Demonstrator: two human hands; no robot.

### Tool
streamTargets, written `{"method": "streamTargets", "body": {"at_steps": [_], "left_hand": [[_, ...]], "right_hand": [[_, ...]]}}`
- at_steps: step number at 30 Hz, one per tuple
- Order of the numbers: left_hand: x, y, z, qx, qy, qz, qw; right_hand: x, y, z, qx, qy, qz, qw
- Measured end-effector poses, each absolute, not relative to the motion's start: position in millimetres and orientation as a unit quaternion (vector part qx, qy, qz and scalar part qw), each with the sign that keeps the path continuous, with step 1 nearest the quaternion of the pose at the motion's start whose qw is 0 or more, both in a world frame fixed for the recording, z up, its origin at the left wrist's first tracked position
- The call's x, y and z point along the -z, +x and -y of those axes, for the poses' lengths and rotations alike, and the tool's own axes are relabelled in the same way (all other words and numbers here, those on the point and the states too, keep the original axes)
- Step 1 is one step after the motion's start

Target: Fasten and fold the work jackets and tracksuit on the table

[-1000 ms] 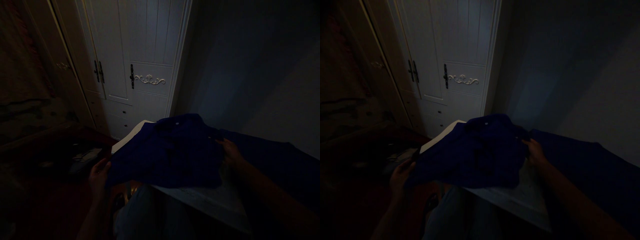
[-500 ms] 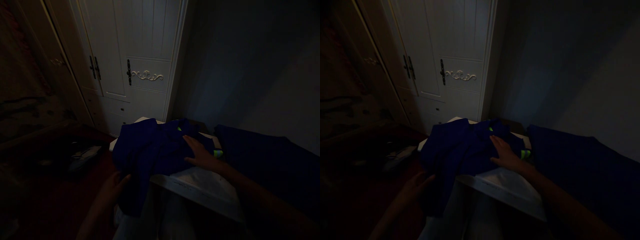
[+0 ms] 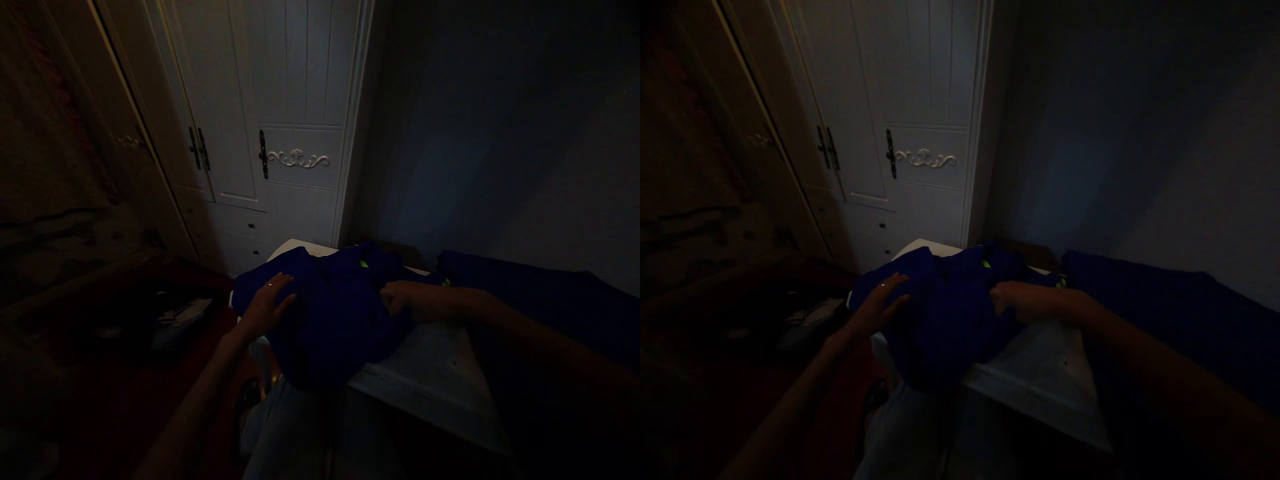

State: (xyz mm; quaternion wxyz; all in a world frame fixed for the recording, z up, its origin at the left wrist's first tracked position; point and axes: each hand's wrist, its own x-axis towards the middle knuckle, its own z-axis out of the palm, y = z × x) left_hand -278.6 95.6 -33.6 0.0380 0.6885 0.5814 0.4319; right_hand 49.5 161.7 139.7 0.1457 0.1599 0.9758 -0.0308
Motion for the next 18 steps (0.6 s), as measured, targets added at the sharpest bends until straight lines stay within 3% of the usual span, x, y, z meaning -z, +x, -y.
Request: {"method": "streamTargets", "body": {"at_steps": [6,10,14,18], "left_hand": [[34,-265,-172,-0.229,0.805,-0.541,0.078],[53,-272,-178,-0.207,0.763,-0.611,0.044],[62,-291,-176,-0.216,0.654,-0.725,0.021],[53,-308,-179,-0.248,0.568,-0.783,0.057]], "right_hand": [[-170,97,-192,-0.147,0.149,-0.966,0.150],[-196,128,-213,-0.296,0.180,-0.938,0.032],[-207,135,-234,-0.384,0.311,-0.866,-0.074],[-184,118,-259,-0.317,0.477,-0.819,0.046]]}}
